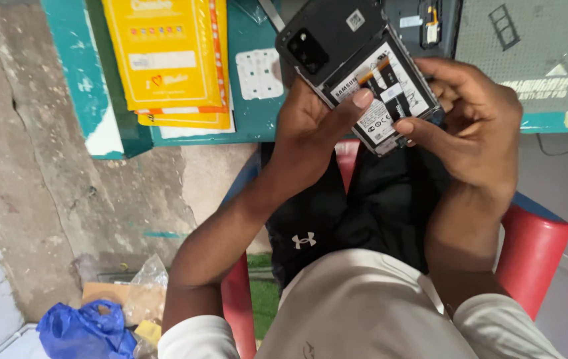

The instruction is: The person is repairing a Samsung smartphone by manipulating its internal components. They use a small tool to adjust connectors and parts near the battery and motherboard, then apply a liquid from a bottle to the device's edge. The back cover is placed on the table, and the phone remains open during the process.

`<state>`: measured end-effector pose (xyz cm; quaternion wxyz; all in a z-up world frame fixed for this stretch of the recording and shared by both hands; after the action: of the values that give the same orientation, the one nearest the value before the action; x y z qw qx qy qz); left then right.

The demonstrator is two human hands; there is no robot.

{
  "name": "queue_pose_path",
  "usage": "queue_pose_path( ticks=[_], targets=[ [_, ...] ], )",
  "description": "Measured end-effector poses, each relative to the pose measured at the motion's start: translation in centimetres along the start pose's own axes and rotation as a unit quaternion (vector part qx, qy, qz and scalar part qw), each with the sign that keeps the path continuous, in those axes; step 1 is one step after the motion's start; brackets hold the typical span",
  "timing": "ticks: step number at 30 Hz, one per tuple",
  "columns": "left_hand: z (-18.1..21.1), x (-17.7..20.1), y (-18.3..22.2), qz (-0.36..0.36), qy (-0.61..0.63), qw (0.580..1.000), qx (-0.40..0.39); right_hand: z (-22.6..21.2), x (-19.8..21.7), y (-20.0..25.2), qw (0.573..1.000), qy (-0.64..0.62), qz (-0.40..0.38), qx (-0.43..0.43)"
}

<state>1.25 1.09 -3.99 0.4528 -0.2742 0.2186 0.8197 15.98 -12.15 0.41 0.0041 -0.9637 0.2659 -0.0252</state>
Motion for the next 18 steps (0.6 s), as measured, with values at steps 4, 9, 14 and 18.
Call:
queue_pose_path(
  ticks=[4,9,14,18],
  targets=[
    [0.6,-0.1,-0.2,-0.008,-0.032,0.999,0.005,0.0,0.0,-0.5,1.0,0.005,0.016,-0.019],
    [0.8,-0.2,0.0,-0.003,-0.069,0.998,0.012,0.1,-0.2,-0.5,0.999,-0.015,0.029,-0.034],
    [0.8,-0.1,0.0,0.003,-0.103,0.995,0.01,0.5,0.1,-0.4,0.999,0.033,0.023,0.001],
    [0.8,0.0,0.0,-0.004,-0.078,0.997,0.004,1.0,0.2,-0.1,0.999,0.022,0.032,-0.013]
  ],
)
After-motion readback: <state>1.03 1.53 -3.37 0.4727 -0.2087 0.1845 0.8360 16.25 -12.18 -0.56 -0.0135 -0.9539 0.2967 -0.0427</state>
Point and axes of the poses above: each hand's wrist, its own y-axis away from the middle knuckle, its own x-axis out of the back of the hand, z = x × y, the point moved 2 cm from there along -y, towards the middle knuckle, and after that the axes turned 2 degrees about -y, right-handed, at the moved point
